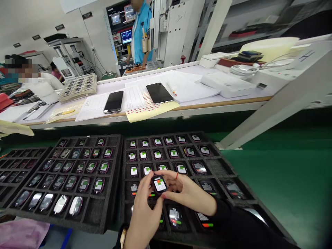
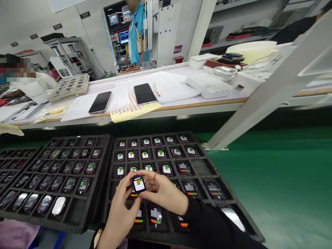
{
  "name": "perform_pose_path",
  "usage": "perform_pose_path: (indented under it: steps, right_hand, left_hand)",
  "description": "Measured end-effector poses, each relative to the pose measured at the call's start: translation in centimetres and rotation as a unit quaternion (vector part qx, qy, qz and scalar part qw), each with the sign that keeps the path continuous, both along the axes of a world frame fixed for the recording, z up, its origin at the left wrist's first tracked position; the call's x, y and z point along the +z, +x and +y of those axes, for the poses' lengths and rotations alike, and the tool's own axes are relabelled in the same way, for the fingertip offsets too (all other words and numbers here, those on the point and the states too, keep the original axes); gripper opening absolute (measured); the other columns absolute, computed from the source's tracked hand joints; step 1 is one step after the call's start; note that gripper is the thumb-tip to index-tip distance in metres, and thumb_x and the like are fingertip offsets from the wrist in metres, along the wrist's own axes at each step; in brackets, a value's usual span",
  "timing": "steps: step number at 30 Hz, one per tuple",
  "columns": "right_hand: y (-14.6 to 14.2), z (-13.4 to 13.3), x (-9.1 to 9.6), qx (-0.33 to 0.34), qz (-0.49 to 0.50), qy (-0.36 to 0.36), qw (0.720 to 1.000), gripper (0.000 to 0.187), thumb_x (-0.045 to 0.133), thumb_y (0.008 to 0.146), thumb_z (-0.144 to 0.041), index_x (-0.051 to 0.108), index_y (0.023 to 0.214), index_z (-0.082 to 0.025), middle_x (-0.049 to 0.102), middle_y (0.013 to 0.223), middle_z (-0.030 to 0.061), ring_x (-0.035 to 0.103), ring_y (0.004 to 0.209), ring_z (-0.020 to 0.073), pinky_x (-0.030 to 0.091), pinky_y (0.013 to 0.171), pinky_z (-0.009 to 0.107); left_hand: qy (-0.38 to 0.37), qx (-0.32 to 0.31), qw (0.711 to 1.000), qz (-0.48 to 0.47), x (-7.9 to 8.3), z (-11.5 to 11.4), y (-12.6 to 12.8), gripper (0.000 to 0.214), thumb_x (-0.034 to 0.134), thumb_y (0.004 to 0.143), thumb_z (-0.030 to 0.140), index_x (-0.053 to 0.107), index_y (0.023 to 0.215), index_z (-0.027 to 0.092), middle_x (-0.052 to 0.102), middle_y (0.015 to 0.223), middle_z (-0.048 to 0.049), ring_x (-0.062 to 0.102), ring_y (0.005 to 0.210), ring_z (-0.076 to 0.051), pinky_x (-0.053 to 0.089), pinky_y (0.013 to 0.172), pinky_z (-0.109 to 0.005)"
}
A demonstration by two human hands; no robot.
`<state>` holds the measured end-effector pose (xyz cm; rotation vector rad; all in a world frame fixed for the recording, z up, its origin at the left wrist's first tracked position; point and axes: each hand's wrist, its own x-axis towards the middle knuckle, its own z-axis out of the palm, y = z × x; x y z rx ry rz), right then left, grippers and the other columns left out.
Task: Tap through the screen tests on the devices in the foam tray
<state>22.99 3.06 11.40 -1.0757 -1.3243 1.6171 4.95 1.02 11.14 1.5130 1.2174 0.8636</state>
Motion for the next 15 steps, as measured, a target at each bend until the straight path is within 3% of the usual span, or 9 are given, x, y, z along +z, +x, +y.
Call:
perform_pose_path:
  steps: [3,8,10,12,15]
  right_hand:
    - [1.5,-0.1,0.1,-0.01,-0.022,-0.012,1.0,0.067,0.08,0.076,-0.04,0.055,0.134,-0.018,0.063,0.096,0.004,0.063,0.086,0.0197,0.055,0.084,0.034]
    - [9.1,0.2,-0.7,-0.127,-0.158,0.022,0.979,0.077,0.076,0.08,-0.057,0.053,0.14,-0.015,0.062,0.086,0.0037,0.061,0.079,0.0212,0.054,0.075,0.034]
    - [13.3,0.1,-1.8,-0.19,-0.234,0.048,0.952,0.087,0.073,0.078,-0.068,0.053,0.14,-0.012,0.057,0.075,0.0015,0.057,0.069,0.0207,0.052,0.068,0.034]
    - [17.1,-0.1,-3.1,-0.229,-0.338,0.063,0.911,0.096,0.065,0.078,-0.079,0.053,0.142,-0.009,0.046,0.06,-0.0035,0.05,0.056,0.0198,0.047,0.059,0.033]
    - [20.3,-0.6,-4.7,-0.208,-0.451,0.092,0.863,0.092,0.052,0.081,-0.086,0.064,0.129,-0.008,0.044,0.055,-0.0021,0.049,0.053,0.0213,0.043,0.053,0.032]
  left_hand:
    - [-0.001,0.002,0.999,-0.047,0.0,0.6,-0.8,0.069,0.06,0.095,0.03,0.028,0.156,0.036,0.031,0.162,-0.0063,0.044,0.143,-0.023,0.043,0.118,-0.039]
    - [0.011,0.145,0.989,-0.027,-0.9,3.0,-4.8,0.07,0.061,0.093,0.052,0.032,0.152,0.028,0.045,0.15,-0.0126,0.05,0.137,-0.027,0.041,0.119,-0.051]
    - [-0.002,0.178,0.984,0.0,-2.0,3.3,-6.2,0.069,0.059,0.091,0.06,0.039,0.148,0.028,0.051,0.144,-0.0124,0.053,0.133,-0.028,0.043,0.116,-0.053]
    - [-0.019,0.172,0.984,0.032,-3.2,2.9,-6.9,0.064,0.057,0.09,0.064,0.046,0.143,0.029,0.052,0.143,-0.0105,0.054,0.131,-0.028,0.046,0.114,-0.052]
    - [-0.021,0.166,0.983,0.071,-4.9,1.9,-7.2,0.057,0.055,0.089,0.066,0.057,0.133,0.03,0.053,0.142,-0.0081,0.056,0.128,-0.028,0.049,0.11,-0.051]
